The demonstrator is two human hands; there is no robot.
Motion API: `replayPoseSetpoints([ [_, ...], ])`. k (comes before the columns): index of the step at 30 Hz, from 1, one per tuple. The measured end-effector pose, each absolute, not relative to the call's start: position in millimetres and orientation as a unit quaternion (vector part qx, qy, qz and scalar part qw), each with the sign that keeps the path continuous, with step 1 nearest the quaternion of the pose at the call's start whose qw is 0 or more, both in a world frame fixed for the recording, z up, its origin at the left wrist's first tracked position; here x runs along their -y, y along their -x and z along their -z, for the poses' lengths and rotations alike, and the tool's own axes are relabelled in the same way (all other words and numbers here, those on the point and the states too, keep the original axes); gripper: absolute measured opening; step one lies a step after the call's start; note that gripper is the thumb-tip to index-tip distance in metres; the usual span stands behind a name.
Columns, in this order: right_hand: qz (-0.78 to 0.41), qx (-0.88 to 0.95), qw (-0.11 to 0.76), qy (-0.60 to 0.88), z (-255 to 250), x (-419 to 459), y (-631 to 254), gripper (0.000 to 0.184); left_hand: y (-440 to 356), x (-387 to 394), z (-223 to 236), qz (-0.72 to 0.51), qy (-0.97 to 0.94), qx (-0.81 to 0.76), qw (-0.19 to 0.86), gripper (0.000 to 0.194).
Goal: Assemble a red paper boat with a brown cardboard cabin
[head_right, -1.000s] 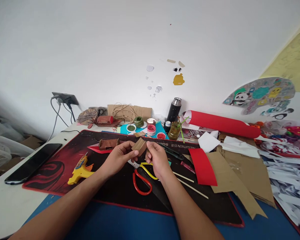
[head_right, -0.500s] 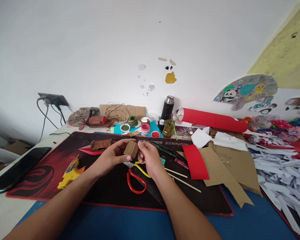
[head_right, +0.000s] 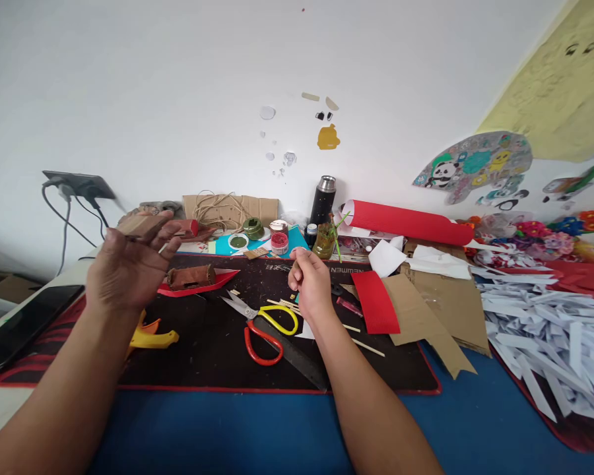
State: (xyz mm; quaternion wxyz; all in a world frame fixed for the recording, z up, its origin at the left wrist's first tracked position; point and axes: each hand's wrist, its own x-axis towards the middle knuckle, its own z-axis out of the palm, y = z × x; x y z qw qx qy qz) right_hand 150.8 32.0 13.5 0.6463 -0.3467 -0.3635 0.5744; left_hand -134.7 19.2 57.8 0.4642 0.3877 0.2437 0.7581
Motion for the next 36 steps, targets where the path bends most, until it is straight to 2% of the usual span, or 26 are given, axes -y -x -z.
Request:
replayPoseSetpoints([
  [5,-0.556,0.432,0.609,0.367,-15.6,-17.0,-131.2,0.052,143.7,-23.3,-55.1,-0.763,-0.351,-0.234,0.49,0.064],
  [10,-0.545,0.564,0.485,0.387,-27.4,35.3,-122.7,0.037,143.5,-22.8,-57.1,-0.759,-0.345,-0.237,0.499,0.07],
  [14,-0.508,0.654,0.378,0.414,-17.0,99.0,-133.8,0.025,140.1,-21.5,-58.7,-0.742,-0.36,-0.243,0.51,0.071],
  [19,-0.512,0.671,0.305,0.441,15.1,162.6,-161.2,0.029,127.4,-21.3,-63.5,-0.725,-0.402,-0.238,0.506,0.068],
  [27,-0.365,0.758,0.344,0.416,39.4,177.6,-164.2,0.025,114.1,-24.9,-77.5,-0.683,-0.477,-0.24,0.498,0.063],
  [31,-0.361,0.758,0.347,0.418,41.1,172.7,-161.8,0.029,113.0,-27.1,-76.5,-0.671,-0.5,-0.244,0.489,0.06],
  [36,-0.412,0.719,0.356,0.432,35.2,164.9,-160.7,0.031,106.9,-34.7,-73.9,-0.659,-0.5,-0.261,0.497,0.064],
])
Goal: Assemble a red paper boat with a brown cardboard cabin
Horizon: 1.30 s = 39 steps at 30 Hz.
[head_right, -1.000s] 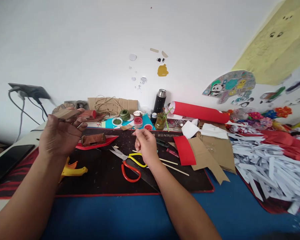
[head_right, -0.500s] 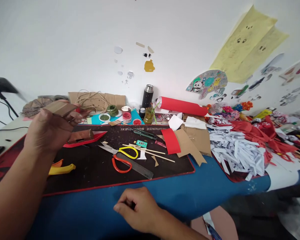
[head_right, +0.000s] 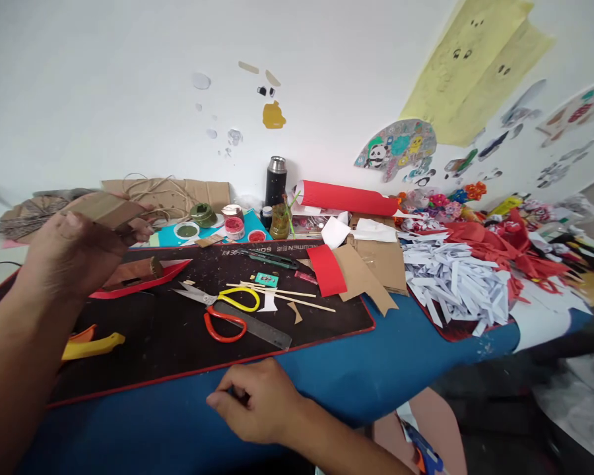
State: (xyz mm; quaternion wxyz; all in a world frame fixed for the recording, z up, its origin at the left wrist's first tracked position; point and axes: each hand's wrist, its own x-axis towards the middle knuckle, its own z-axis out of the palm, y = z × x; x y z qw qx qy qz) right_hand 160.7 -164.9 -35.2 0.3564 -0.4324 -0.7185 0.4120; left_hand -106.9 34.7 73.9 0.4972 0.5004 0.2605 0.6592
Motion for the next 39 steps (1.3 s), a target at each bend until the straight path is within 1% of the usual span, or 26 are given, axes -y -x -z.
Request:
replayPoseSetpoints([
  [4,-0.44,0.689,0.361,0.449,29.8,157.6,-156.5,0.03,101.8,-37.5,-74.0,-0.654,-0.509,-0.26,0.496,0.068],
  [8,-0.46,0.667,0.365,0.459,31.8,154.5,-155.5,0.028,100.2,-27.3,-77.6,-0.642,-0.504,-0.295,0.497,0.071],
  [12,-0.483,0.632,0.382,0.471,36.6,155.1,-158.6,0.034,98.0,-5.0,-76.5,-0.617,-0.522,-0.315,0.498,0.066],
  [14,-0.482,0.617,0.396,0.48,34.9,154.9,-162.9,0.038,95.8,8.7,-71.0,-0.577,-0.557,-0.328,0.499,0.063],
  [17,-0.448,0.623,0.405,0.497,24.0,148.9,-177.5,0.038,93.6,27.0,-58.0,-0.41,-0.652,-0.356,0.53,0.055],
  [18,-0.429,0.625,0.403,0.513,18.9,144.6,-185.1,0.038,93.9,31.4,-53.2,-0.382,-0.666,-0.361,0.53,0.054],
  [21,-0.35,0.605,0.419,0.579,4.9,126.7,-215.8,0.033,98.7,37.4,-40.4,-0.323,-0.679,-0.372,0.545,0.056],
  [24,-0.281,0.575,0.418,0.645,-4.4,108.0,-253.0,0.035,105.3,35.2,-31.6,-0.317,-0.673,-0.379,0.551,0.059],
  [26,-0.212,0.581,0.378,0.689,-9.7,97.6,-276.4,0.039,107.7,32.6,-28.1,-0.318,-0.662,-0.371,0.569,0.059],
  [28,-0.15,0.594,0.3,0.731,-16.2,88.2,-295.3,0.051,108.1,31.0,-25.8,-0.319,-0.657,-0.359,0.581,0.056],
  [30,-0.124,0.59,0.219,0.767,-23.6,78.8,-308.4,0.066,107.4,30.9,-24.0,-0.321,-0.662,-0.354,0.577,0.054],
  [33,-0.073,0.577,0.118,0.805,-33.0,65.1,-316.9,0.079,106.9,32.6,-21.8,-0.315,-0.666,-0.355,0.576,0.055],
  [36,-0.051,0.583,0.058,0.809,-36.2,54.1,-315.7,0.084,107.5,33.8,-20.7,-0.306,-0.663,-0.347,0.588,0.055],
  [39,-0.05,0.6,0.027,0.798,-33.1,46.4,-311.6,0.085,107.6,34.0,-20.6,-0.288,-0.672,-0.333,0.595,0.055],
])
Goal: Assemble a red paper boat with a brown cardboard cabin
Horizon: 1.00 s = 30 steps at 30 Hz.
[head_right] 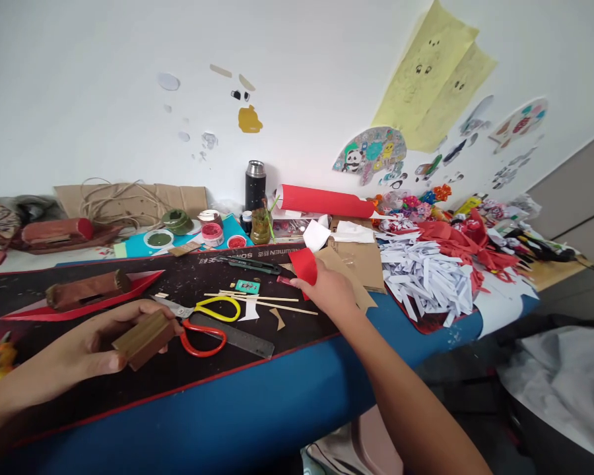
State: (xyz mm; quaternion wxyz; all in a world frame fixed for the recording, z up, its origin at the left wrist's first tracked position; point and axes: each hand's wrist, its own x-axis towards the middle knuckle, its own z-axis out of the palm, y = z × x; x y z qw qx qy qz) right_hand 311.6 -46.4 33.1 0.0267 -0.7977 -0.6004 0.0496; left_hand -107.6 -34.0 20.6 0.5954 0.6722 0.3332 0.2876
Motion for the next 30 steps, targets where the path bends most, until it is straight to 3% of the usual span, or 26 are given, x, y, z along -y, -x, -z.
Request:
replayPoseSetpoints([
  [11,0.01,0.615,-0.051,0.787,-20.5,30.6,-323.4,0.071,78.7,55.6,-23.7,-0.121,-0.653,-0.239,0.708,0.065],
  [15,0.002,0.608,-0.094,0.788,-18.8,27.1,-329.0,0.062,65.0,59.2,-24.6,-0.086,-0.677,-0.191,0.706,0.066],
  [26,-0.004,0.606,-0.08,0.792,-22.9,22.4,-332.9,0.07,61.1,60.6,-10.4,-0.046,-0.669,-0.163,0.724,0.08],
  [30,-0.003,0.6,-0.085,0.795,-23.3,20.2,-338.3,0.061,61.8,60.5,-11.7,-0.032,-0.676,-0.176,0.714,0.077],
])
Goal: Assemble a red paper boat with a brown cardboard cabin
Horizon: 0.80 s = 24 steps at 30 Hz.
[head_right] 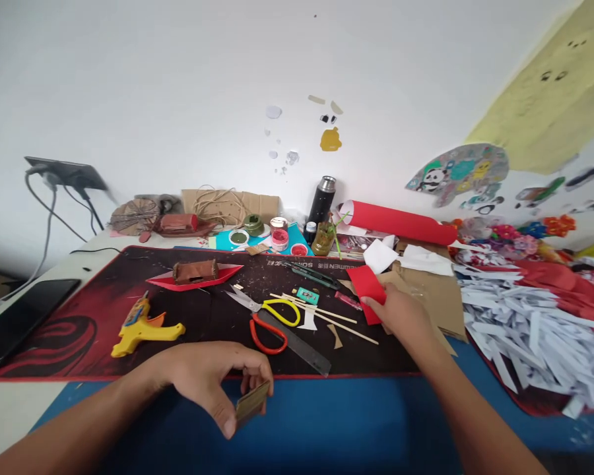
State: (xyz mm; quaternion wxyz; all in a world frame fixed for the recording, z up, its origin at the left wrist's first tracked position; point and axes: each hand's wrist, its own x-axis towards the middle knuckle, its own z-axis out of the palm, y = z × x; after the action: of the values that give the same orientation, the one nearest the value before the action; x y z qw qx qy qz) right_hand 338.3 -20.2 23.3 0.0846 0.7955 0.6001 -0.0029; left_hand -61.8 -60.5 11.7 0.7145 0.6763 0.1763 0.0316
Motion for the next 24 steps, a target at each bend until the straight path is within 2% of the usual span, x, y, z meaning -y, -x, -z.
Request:
replayPoseSetpoints([
  [2,0.015,-0.595,0.07,-0.8,-22.6,19.7,-340.3,0.054,61.9,60.5,-12.0,-0.025,-0.68,-0.181,0.71,0.077],
  [4,0.046,-0.586,0.011,-0.809,-23.4,19.8,-341.5,0.042,62.2,60.7,-12.0,-0.022,-0.684,-0.188,0.704,0.077],
  [6,0.094,-0.567,-0.141,-0.806,-26.7,20.8,-343.2,0.023,62.7,61.1,-12.5,-0.021,-0.689,-0.196,0.697,0.074],
  [7,0.131,-0.554,-0.241,-0.786,-29.3,21.6,-344.7,0.022,63.2,61.4,-13.0,-0.016,-0.687,-0.196,0.699,0.072],
  [15,0.181,-0.461,-0.527,-0.691,-69.6,33.3,-376.7,0.056,68.6,61.6,-17.0,0.015,-0.698,-0.211,0.684,0.065],
  [19,0.207,-0.424,-0.6,-0.646,-82.3,40.0,-384.5,0.058,68.4,62.0,-17.0,0.021,-0.694,-0.213,0.688,0.067],
  [24,0.253,-0.409,-0.629,-0.611,-76.8,41.6,-378.2,0.053,68.2,62.1,-17.9,0.032,-0.696,-0.214,0.685,0.071],
])
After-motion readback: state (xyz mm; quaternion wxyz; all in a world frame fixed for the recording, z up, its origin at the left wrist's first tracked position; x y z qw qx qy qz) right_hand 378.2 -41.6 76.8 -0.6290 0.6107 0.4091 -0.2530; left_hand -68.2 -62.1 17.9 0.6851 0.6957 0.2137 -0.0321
